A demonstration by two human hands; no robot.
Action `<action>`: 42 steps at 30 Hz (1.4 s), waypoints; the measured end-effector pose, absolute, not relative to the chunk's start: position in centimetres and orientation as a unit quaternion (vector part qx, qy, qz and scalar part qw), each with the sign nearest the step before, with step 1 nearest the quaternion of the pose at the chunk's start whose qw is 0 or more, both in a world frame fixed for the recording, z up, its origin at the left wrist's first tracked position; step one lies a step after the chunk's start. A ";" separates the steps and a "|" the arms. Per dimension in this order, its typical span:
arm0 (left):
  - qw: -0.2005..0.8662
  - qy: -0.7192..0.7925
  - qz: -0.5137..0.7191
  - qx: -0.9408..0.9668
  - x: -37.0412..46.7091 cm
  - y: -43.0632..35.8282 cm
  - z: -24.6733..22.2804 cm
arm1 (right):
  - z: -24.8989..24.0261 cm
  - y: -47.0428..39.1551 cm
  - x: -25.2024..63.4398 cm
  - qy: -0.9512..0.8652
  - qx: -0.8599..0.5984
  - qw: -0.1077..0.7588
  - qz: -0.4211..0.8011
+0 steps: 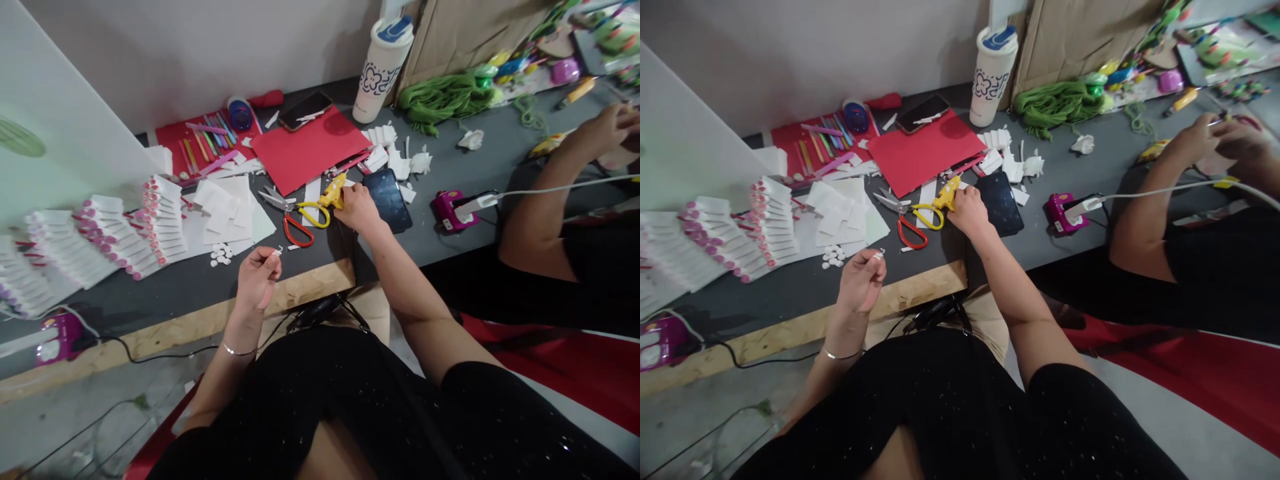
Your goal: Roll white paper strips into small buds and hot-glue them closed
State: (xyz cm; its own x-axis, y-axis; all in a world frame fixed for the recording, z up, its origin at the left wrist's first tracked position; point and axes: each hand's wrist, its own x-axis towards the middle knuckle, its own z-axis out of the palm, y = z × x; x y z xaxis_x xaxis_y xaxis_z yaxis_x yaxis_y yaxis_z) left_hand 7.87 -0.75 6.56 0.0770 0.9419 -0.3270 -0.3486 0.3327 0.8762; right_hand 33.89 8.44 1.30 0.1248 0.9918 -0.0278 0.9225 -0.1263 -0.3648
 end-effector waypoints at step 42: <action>0.659 0.418 0.514 0.358 12.0 0.3 9.7 | 7.0 -5.8 29.9 -0.621 -0.454 0.489 0.411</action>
